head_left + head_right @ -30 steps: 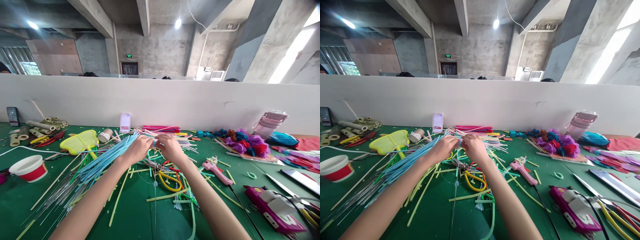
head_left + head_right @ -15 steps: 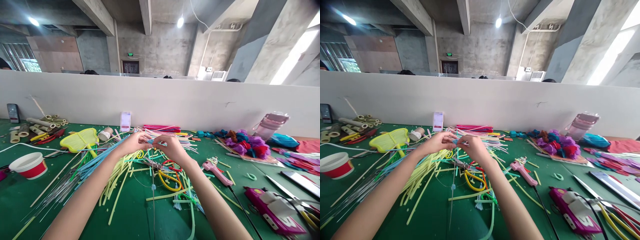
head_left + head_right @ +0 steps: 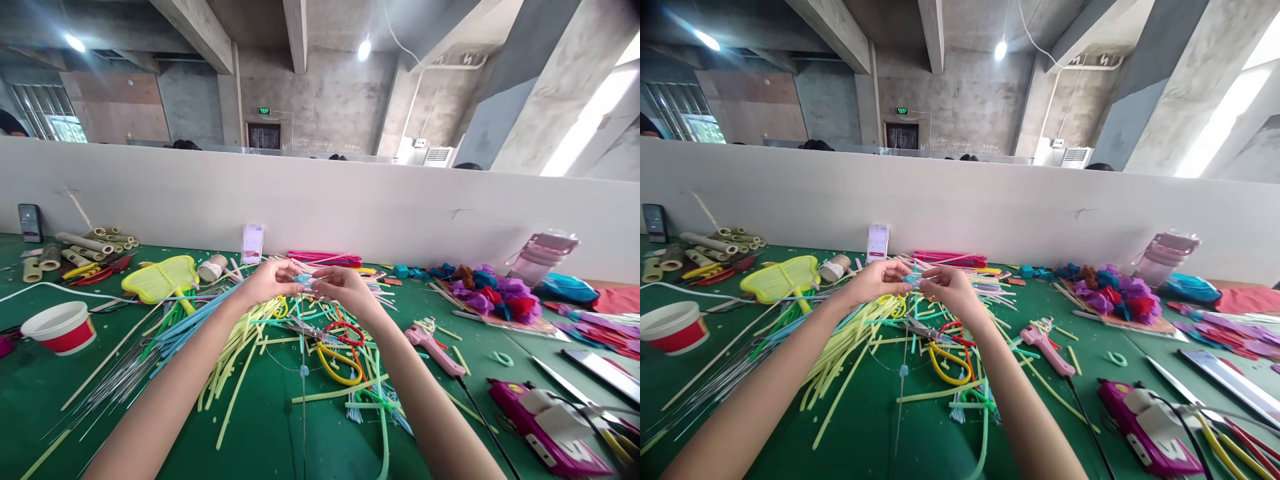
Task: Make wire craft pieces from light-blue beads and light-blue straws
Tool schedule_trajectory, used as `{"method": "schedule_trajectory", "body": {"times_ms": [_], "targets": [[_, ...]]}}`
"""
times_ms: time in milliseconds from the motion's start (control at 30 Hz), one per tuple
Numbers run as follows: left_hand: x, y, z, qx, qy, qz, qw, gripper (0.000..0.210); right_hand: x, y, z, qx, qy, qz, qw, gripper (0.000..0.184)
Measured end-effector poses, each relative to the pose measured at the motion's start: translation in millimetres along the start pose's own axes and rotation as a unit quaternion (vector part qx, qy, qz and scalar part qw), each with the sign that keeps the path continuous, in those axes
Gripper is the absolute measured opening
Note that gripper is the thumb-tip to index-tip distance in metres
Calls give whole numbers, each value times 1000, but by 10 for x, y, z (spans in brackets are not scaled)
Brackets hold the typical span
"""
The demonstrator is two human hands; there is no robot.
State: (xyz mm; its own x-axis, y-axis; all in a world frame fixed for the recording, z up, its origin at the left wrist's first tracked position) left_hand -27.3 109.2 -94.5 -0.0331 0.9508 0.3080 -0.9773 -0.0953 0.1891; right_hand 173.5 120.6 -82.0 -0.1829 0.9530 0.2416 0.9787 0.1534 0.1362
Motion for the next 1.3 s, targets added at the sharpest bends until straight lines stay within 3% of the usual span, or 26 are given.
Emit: {"method": "schedule_trajectory", "body": {"times_ms": [267, 467, 567, 667, 767, 900, 1067, 1200, 1300], "targets": [[1, 6, 5, 14, -17, -4, 1000, 40, -37, -6, -25, -5, -41, 0, 999, 20], [-26, 3, 44, 3, 10, -11, 1000, 39, -59, -13, -71, 1, -10, 5, 1000, 27], [-44, 15, 74, 4, 35, -1, 999, 39, -71, 25, -91, 9, -30, 1, 1000, 32], [-61, 31, 112, 9, 44, 5, 999, 37, -74, 73, -80, -31, -71, -33, 996, 21], [-79, 41, 145, 22, 53, -15, 998, 37, -80, 83, -69, -68, -93, -78, 990, 34], [-103, 39, 168, 17, 90, -59, 994, 39, -109, 16, -77, -68, -94, -101, 988, 30], [-98, 54, 171, 4, 92, -42, 995, 41, -147, -64, -56, -67, -104, -115, 986, 25], [-85, 70, 159, 4, 92, -23, 996, 42, -157, -52, -66, -61, -109, -80, 989, 21], [-85, 73, 171, 5, 86, 10, 996, 41, -175, -52, -93, -29, -105, -28, 994, 43]]}}
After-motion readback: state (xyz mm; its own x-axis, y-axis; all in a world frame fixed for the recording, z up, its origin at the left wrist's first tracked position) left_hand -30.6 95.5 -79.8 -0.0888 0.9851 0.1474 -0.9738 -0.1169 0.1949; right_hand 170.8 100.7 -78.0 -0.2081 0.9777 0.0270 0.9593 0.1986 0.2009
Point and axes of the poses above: each hand's wrist, its own x-axis towards the middle knuckle, its own y-axis out of the back of the hand, z = x × y, the point moved 2 cm from there along x, towards the middle knuckle, and after that the axes turned 15 degrees about z, right-handed, at the moved point
